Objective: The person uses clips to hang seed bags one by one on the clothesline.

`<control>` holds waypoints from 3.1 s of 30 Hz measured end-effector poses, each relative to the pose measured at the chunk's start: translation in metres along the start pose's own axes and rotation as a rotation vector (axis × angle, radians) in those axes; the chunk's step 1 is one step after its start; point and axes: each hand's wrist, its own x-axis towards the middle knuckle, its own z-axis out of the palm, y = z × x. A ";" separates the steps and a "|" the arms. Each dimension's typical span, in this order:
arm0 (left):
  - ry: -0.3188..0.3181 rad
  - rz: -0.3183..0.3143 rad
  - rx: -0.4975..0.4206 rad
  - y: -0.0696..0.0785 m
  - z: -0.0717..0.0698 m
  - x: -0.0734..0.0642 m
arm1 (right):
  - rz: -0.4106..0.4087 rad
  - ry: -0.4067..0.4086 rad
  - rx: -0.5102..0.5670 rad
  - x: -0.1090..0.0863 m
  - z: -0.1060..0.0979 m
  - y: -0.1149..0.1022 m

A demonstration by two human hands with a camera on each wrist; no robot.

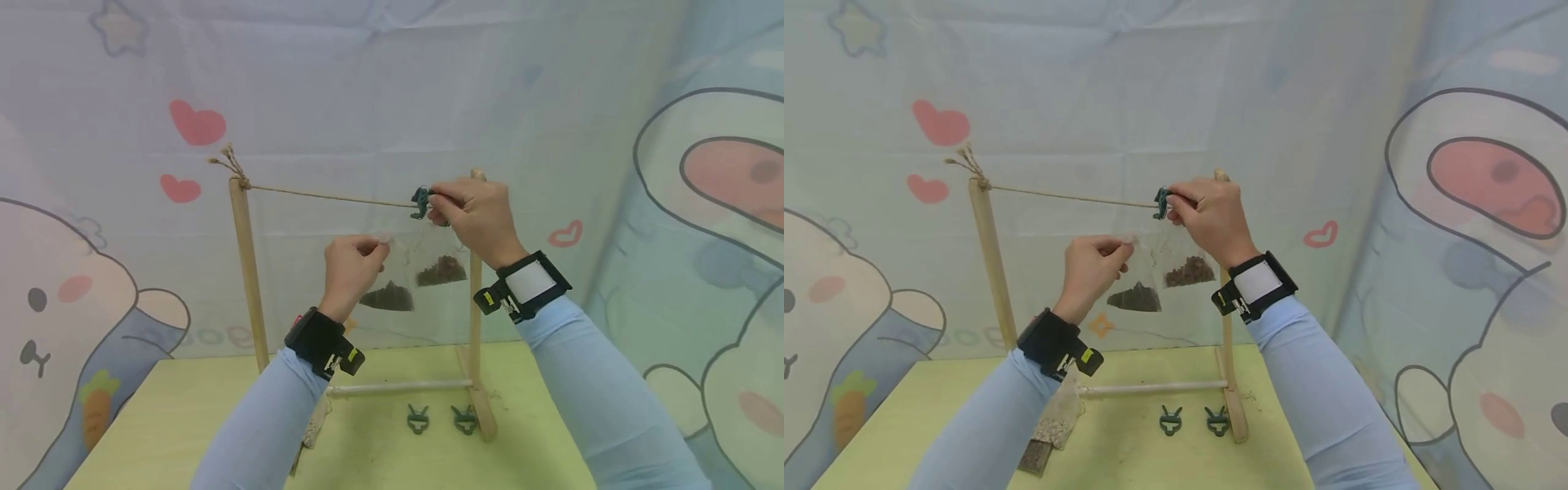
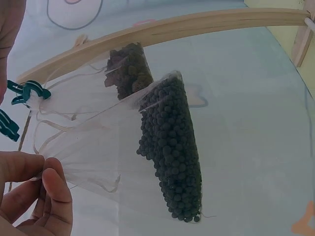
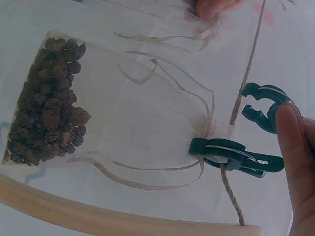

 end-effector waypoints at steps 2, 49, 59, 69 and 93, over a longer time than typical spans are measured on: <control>-0.001 -0.006 0.004 -0.001 0.002 0.001 | 0.025 -0.031 0.003 0.003 0.001 -0.001; 0.009 0.006 -0.195 0.014 0.017 0.015 | 0.387 -0.464 -0.129 0.037 0.002 -0.019; 0.036 -0.073 -0.188 0.013 0.017 0.012 | 0.376 -0.590 -0.090 0.036 -0.002 -0.018; -0.026 -0.050 -0.100 0.004 0.007 0.000 | 0.334 -0.631 -0.092 0.031 -0.002 -0.020; 0.060 0.255 0.413 -0.057 -0.032 -0.125 | 0.148 -0.088 0.058 -0.155 0.002 -0.004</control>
